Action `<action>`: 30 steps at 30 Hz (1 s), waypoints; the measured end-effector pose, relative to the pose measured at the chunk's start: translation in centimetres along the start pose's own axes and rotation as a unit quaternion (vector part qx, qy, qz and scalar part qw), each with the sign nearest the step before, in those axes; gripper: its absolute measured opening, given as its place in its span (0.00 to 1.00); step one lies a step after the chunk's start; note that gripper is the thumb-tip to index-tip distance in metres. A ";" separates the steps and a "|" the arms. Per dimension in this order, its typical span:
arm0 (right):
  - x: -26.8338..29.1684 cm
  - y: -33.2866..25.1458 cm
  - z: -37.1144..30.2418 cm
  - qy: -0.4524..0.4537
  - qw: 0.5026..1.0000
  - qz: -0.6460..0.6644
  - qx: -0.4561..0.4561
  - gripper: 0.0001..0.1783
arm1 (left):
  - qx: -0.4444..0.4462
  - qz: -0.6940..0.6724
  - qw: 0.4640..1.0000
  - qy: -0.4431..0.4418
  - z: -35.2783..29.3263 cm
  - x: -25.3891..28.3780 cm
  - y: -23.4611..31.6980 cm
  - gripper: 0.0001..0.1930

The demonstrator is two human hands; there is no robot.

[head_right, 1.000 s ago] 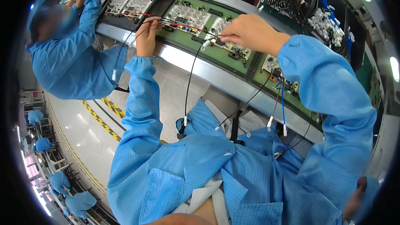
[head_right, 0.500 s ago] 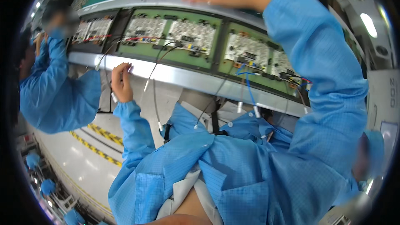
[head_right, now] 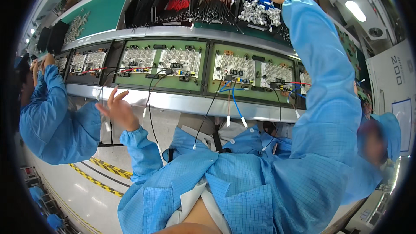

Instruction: Wiring and assembling electronic components on circuit boards at a manual assembly station.

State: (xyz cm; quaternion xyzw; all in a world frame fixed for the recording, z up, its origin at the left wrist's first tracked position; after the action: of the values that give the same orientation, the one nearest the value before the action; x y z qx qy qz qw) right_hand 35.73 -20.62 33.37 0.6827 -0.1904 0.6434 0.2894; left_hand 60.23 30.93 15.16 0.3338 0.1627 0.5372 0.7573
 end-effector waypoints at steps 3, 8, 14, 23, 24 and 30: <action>-1.6 0.9 3.0 -0.004 0.997 0.059 -0.055 0.30 | 0.094 -0.036 0.985 0.143 0.7 1.5 0.9 0.38; -5.8 2.9 6.2 -0.051 0.996 -0.071 -0.019 0.19 | 0.074 0.063 0.995 -0.037 -1.9 3.5 -0.8 0.18; -4.7 2.3 5.0 0.012 0.996 0.026 -0.090 0.09 | 0.160 0.007 0.982 -0.102 -2.9 0.5 1.7 0.14; 0.2 3.9 2.5 0.100 0.987 0.033 -0.118 0.14 | 0.125 -0.034 0.978 -0.165 -1.6 -2.0 2.6 0.17; 0.2 4.2 2.2 0.101 0.987 0.032 -0.119 0.14 | 0.126 -0.039 0.977 -0.165 -1.8 -2.1 2.4 0.17; 0.3 3.4 1.2 0.032 0.994 0.100 -0.032 0.13 | 0.077 -0.008 0.982 -0.172 -0.7 -3.1 1.7 0.16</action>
State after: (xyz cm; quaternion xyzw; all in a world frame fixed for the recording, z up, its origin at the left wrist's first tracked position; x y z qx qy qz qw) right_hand 34.52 -23.89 34.15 0.6297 -0.2689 0.6841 0.2512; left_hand 57.48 28.60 15.45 0.4774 0.0738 0.4513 0.7503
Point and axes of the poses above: each hand's wrist, its own z-axis towards the middle knuckle, its own x-axis out of the back of the hand, y = z × x, the point moved 2 cm from there along z, towards the middle knuckle, and after that the axes turned 5 degrees about x, right-handed, at the moved point
